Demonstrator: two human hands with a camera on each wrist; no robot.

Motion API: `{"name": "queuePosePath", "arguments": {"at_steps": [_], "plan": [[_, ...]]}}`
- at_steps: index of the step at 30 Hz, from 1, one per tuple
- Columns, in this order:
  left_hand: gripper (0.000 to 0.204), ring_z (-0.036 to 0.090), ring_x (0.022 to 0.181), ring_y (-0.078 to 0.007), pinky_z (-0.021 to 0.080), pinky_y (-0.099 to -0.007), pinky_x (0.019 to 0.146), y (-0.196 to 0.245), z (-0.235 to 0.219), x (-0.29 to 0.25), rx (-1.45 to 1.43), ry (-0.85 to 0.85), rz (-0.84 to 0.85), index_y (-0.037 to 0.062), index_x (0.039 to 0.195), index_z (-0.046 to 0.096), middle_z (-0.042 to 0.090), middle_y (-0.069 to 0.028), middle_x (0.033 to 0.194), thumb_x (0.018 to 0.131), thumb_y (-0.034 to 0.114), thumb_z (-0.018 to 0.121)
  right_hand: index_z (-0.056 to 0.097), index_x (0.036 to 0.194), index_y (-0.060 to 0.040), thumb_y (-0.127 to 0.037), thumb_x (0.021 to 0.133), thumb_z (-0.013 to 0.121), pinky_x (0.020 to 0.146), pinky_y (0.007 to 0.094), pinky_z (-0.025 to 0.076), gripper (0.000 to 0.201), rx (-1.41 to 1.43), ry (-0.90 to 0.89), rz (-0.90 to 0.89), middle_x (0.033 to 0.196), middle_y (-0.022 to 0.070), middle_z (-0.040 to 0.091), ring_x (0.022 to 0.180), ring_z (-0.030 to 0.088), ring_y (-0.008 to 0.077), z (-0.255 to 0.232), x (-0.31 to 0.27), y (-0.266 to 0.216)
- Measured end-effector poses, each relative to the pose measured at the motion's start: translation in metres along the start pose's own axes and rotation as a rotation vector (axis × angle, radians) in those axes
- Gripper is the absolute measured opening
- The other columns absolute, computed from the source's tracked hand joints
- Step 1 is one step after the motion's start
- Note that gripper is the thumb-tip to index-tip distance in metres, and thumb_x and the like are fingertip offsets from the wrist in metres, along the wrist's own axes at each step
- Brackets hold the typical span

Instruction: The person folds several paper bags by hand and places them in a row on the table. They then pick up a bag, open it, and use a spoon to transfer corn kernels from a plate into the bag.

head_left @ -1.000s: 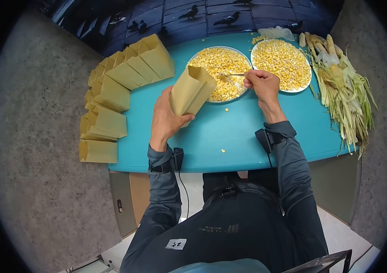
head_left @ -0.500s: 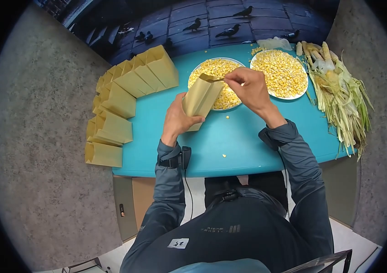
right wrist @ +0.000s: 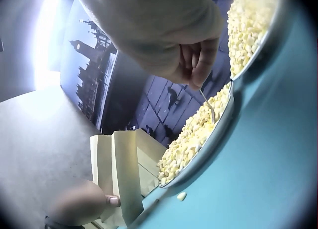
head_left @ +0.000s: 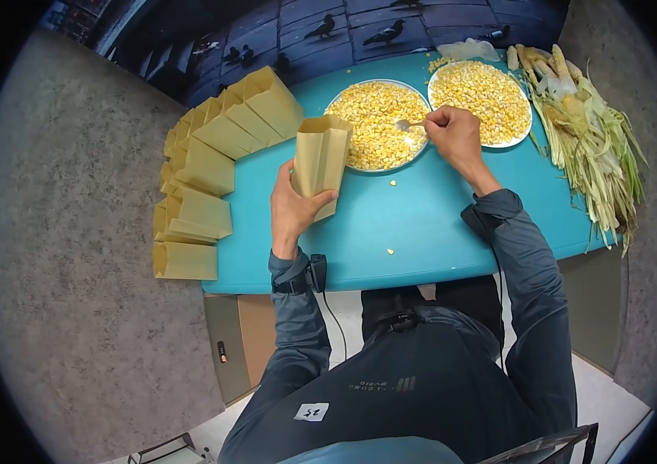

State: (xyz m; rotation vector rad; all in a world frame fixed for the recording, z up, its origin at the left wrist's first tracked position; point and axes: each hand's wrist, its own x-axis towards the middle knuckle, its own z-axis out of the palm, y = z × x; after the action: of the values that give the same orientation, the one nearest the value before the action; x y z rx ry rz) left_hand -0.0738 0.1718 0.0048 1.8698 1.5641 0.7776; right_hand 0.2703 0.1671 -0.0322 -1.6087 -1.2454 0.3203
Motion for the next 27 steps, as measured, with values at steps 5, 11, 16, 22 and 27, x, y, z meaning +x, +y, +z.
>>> {"name": "queuePosePath", "arguments": {"at_steps": [5, 11, 16, 22, 27], "plan": [[0.099, 0.073, 0.120, -0.0355, 0.060, -0.0446, 0.102, 0.000, -0.003, -0.008, 0.000, 0.030, -0.026, 0.0029, 0.148, 0.054, 0.075, -0.0212, 0.130, 0.066, 0.023, 0.106, 0.080, 0.097, 0.0058, -0.004, 0.093, 0.081, 0.064, 0.0269, 0.061, 0.011, 0.377, -0.111, 0.333, 0.082, 0.0103, 0.079, 0.068, 0.074, 0.0127, 0.028, 0.000, -0.008], [0.100, 0.073, 0.122, -0.0366, 0.059, -0.0453, 0.102, 0.001, -0.006, -0.014, 0.038, 0.018, -0.033, 0.0029, 0.148, 0.054, 0.075, -0.0219, 0.131, 0.065, 0.023, 0.106, 0.079, 0.099, 0.0076, -0.002, 0.092, 0.081, 0.064, 0.0260, 0.062, 0.012, 0.631, -0.151, 0.530, 0.087, 0.0119, 0.078, 0.070, 0.074, 0.0139, 0.042, 0.003, -0.001], [0.102, 0.071, 0.122, -0.0377, 0.058, -0.0463, 0.102, 0.008, -0.005, -0.010, 0.082, -0.040, -0.001, 0.0031, 0.148, 0.055, 0.073, -0.0217, 0.132, 0.062, 0.022, 0.106, 0.079, 0.099, 0.0101, -0.001, 0.090, 0.080, 0.067, 0.0264, 0.065, 0.014, 0.649, -0.125, 0.447, 0.088, 0.0138, 0.079, 0.074, 0.077, 0.0161, 0.023, 0.014, -0.009], [0.103, 0.071, 0.122, -0.0384, 0.058, -0.0467, 0.103, 0.011, 0.003, 0.003, 0.120, -0.056, 0.056, 0.0024, 0.147, 0.055, 0.073, -0.0216, 0.130, 0.061, 0.022, 0.106, 0.078, 0.098, 0.0091, -0.004, 0.090, 0.081, 0.068, 0.0268, 0.065, 0.015, 0.600, -0.137, 0.362, 0.087, 0.0130, 0.079, 0.073, 0.076, 0.0158, -0.004, 0.029, -0.042], [0.101, 0.072, 0.121, -0.0374, 0.058, -0.0458, 0.102, 0.016, 0.012, 0.010, 0.107, -0.070, 0.055, 0.0021, 0.146, 0.055, 0.074, -0.0214, 0.130, 0.061, 0.023, 0.106, 0.079, 0.098, 0.0079, -0.006, 0.092, 0.079, 0.066, 0.0263, 0.062, 0.015, 0.527, -0.248, 0.147, 0.082, 0.0110, 0.078, 0.074, 0.076, 0.0146, -0.013, 0.029, -0.080]]}}
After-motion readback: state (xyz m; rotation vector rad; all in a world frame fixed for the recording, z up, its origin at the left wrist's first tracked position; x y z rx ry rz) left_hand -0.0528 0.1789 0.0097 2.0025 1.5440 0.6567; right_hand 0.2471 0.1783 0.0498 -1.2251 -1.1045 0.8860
